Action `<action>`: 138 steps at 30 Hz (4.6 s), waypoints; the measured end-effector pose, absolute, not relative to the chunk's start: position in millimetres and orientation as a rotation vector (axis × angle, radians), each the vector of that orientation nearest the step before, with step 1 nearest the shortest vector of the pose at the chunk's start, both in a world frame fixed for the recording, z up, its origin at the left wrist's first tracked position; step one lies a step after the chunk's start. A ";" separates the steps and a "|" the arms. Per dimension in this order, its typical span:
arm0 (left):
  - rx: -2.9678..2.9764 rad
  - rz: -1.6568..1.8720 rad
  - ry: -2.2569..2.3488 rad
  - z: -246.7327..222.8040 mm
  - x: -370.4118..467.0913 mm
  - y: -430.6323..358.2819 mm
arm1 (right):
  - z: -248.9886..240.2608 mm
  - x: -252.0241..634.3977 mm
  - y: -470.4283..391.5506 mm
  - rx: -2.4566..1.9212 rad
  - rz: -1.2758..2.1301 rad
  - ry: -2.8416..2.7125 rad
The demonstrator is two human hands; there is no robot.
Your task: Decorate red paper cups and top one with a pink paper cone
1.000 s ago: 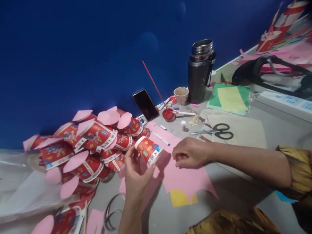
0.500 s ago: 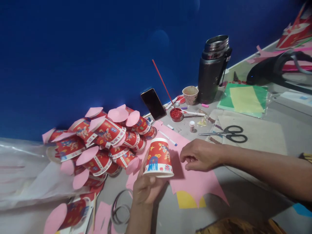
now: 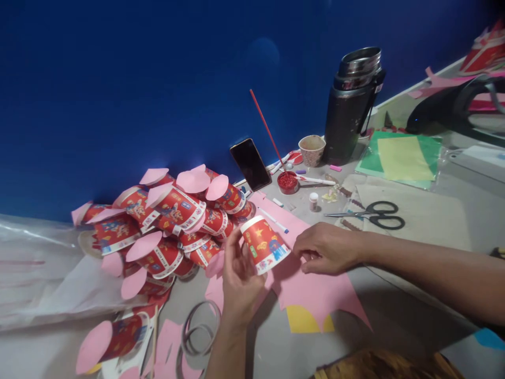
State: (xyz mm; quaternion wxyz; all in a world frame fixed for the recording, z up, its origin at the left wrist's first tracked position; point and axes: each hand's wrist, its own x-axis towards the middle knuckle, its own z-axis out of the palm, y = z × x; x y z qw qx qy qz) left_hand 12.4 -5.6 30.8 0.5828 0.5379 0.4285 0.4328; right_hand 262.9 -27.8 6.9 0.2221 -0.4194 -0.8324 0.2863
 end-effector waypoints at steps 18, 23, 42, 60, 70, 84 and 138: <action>1.196 0.839 0.808 25.6 17.9 -7.1 | 3.9 260.1 -28.3 -1.045 0.933 -1.873; 1.258 0.795 0.765 30.8 17.8 -7.5 | 5.4 260.6 -29.0 -0.976 0.882 -1.916; 1.642 0.989 1.015 43.5 5.8 -1.1 | 5.8 264.4 -28.6 -1.213 0.701 -1.896; 1.352 1.050 0.913 42.6 -0.3 1.5 | 3.3 264.6 -26.4 -1.156 0.694 -2.187; 2.580 1.253 1.085 11.7 2.7 16.2 | 5.8 264.3 -27.3 -1.166 0.726 -2.192; 2.412 1.243 1.064 37.4 2.4 -4.1 | 11.4 263.3 -26.8 -1.176 0.729 -2.224; 1.295 0.985 1.030 12.2 1.3 -14.4 | 12.6 262.4 -27.2 -1.129 0.992 -1.933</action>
